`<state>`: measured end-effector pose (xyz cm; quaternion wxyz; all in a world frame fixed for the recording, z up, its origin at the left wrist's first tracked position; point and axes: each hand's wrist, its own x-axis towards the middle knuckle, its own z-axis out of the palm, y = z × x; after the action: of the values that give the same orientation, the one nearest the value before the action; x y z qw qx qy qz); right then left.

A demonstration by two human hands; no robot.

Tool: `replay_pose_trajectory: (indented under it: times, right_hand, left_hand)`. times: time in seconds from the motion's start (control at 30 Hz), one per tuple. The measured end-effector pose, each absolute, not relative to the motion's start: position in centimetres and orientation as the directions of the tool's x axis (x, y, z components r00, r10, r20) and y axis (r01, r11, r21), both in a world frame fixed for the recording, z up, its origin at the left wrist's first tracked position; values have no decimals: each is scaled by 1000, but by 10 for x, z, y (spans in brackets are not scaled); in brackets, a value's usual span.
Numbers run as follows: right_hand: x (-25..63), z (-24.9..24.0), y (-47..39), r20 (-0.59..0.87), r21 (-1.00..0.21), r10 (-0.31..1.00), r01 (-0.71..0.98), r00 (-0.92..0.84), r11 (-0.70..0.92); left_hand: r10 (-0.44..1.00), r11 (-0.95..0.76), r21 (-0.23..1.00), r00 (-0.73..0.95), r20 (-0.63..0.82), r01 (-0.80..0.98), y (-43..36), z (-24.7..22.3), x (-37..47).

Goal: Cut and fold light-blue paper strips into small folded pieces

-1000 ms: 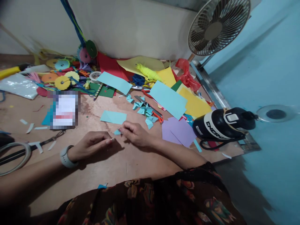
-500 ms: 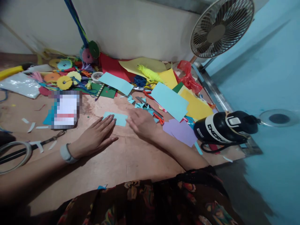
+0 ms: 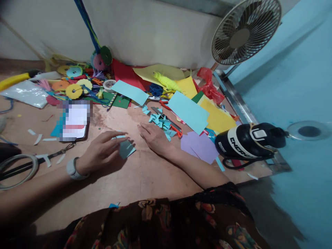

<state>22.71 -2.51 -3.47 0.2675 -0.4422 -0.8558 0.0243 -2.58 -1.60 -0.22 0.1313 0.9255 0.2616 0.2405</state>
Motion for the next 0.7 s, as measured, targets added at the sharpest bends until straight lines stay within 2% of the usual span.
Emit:
replay_pose_trajectory:
  times: [0.1, 0.23, 0.43, 0.57, 0.7]
  right_hand:
    - [225, -27, -32, 465, -333, 691, 614, -553, 716]
    - [219, -23, -41, 439, -312, 471, 361, -766, 879]
    - [213, -41, -36, 436, -242, 517, 458, -736, 855]
    - [211, -47, -31, 501, -167, 467, 448, -729, 878]
    - [212, -43, -32, 520, -183, 479, 455, -707, 872]
  left_hand:
    - [596, -790, 380, 750, 288, 482, -6, -7, -30]
    - [602, -776, 399, 763, 237, 488, 0, -15, -30]
    - [612, -779, 352, 750, 250, 519, -5, -18, -26]
    - [600, -795, 312, 751, 275, 521, -7, -21, -24]
    - [584, -807, 303, 762, 280, 507, -8, -16, -25]
